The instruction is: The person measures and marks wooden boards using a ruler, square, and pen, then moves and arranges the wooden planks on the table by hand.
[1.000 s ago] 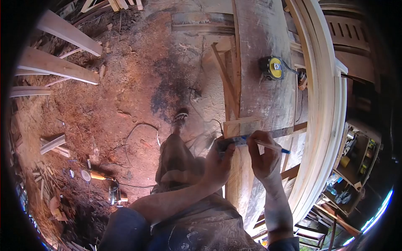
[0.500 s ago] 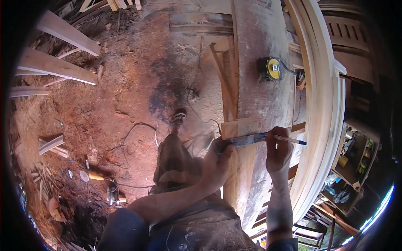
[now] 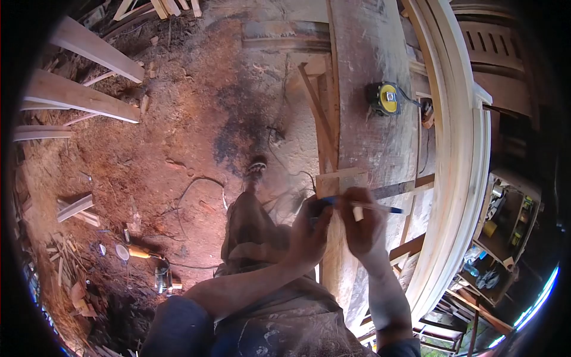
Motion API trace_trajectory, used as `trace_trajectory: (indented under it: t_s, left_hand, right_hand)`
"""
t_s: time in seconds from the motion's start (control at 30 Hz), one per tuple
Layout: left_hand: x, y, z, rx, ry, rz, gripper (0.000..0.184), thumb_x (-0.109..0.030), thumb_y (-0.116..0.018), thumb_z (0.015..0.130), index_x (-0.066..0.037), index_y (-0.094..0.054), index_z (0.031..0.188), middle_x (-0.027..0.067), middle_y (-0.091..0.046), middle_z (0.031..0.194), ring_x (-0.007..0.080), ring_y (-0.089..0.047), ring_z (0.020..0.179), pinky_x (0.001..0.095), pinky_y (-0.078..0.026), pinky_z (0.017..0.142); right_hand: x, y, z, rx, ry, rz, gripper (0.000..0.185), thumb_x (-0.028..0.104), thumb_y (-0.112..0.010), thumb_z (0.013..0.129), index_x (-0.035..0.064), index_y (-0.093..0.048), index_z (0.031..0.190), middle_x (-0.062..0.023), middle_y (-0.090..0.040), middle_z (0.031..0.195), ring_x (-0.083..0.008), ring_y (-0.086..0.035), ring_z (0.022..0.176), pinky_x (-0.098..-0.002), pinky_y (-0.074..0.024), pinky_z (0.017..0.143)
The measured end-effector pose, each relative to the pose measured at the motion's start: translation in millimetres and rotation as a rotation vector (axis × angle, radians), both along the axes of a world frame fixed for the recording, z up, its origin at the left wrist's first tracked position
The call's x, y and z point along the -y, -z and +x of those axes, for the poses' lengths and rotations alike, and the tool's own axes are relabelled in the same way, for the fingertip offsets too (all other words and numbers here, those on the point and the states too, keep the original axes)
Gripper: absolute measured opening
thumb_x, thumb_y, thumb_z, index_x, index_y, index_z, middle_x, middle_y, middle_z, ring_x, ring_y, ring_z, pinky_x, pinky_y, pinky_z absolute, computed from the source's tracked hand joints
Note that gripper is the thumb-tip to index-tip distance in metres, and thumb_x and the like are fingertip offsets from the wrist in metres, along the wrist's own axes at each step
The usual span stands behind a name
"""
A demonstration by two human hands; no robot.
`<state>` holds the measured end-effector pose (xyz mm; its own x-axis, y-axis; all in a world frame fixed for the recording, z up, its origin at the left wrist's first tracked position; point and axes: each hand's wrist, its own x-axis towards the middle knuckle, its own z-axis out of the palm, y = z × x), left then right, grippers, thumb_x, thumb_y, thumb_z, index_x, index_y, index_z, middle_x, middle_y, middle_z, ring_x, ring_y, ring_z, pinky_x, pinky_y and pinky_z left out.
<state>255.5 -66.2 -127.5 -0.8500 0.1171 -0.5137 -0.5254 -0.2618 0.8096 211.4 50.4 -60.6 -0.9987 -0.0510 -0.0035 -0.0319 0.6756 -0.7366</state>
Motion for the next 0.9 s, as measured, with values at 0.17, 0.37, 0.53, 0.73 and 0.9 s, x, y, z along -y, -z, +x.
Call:
trace_trajectory:
  t_s: [0.17, 0.37, 0.53, 0.73, 0.9]
  left_hand:
    - [0.6, -8.8, -3.2, 0.029, -0.002, -0.021, 0.033, -0.021, -0.056, 0.105, 0.003, -0.054, 0.127, 0.0131, -0.067, 0.108, 0.0172, -0.062, 0.098, 0.0321, -0.049, 0.088]
    - [1.0, 9.2, 6.3, 0.034, -0.008, 0.111, 0.036, -0.025, -0.056, 0.105, 0.003, -0.053, 0.127, 0.0142, -0.068, 0.104, 0.0171, -0.063, 0.098, 0.0323, -0.049, 0.088]
    - [21.7, -12.2, 7.8, 0.191, 0.228, 0.04, 0.036, -0.031, -0.057, 0.104, 0.001, -0.057, 0.12, 0.0131, -0.068, 0.101, 0.0186, -0.065, 0.092, 0.0333, -0.05, 0.083]
    - [25.8, 7.0, 15.8, 0.145, 0.388, -0.068, 0.038, -0.037, -0.064, 0.099, -0.003, -0.062, 0.115, 0.011, -0.07, 0.101, 0.0193, -0.067, 0.089, 0.0365, -0.051, 0.079]
    - [32.1, -9.2, 4.3, 0.265, 0.578, -0.132, 0.048, -0.035, -0.071, 0.095, 0.0, -0.06, 0.126, 0.0085, -0.068, 0.112, 0.02, -0.065, 0.101, 0.0365, -0.053, 0.089]
  right_hand:
    - [-29.6, -7.5, 3.2, 0.09, 0.238, -0.004, 0.005, -0.008, -0.058, 0.092, -0.0052, -0.063, 0.093, -0.0158, -0.065, 0.089, -0.0224, -0.065, 0.077, -0.0327, -0.0507, 0.07]
    - [-39.5, -12.4, 29.3, 0.034, 0.427, -0.24, 0.011, -0.007, -0.053, 0.093, -0.006, -0.063, 0.089, -0.0147, -0.064, 0.095, -0.0207, -0.063, 0.091, -0.0325, -0.0497, 0.082]
    - [-78.1, -27.9, 71.4, -0.013, 0.347, 0.092, 0.026, 0.015, -0.049, 0.104, -0.006, -0.063, 0.098, -0.0105, -0.063, 0.088, -0.0169, -0.06, 0.075, -0.0317, -0.0486, 0.071]
    - [-74.6, -24.5, 173.1, 0.06, 0.82, -0.41, 0.039, 0.031, -0.044, 0.108, -0.002, -0.061, 0.116, -0.0071, -0.064, 0.079, -0.0131, -0.06, 0.072, -0.0285, -0.0495, 0.072]
    - [-45.1, -21.6, 254.0, 0.198, 0.995, -0.357, 0.036, 0.027, -0.047, 0.107, -0.0036, -0.065, 0.117, -0.0071, -0.067, 0.086, -0.0139, -0.064, 0.083, -0.0283, -0.0502, 0.074]
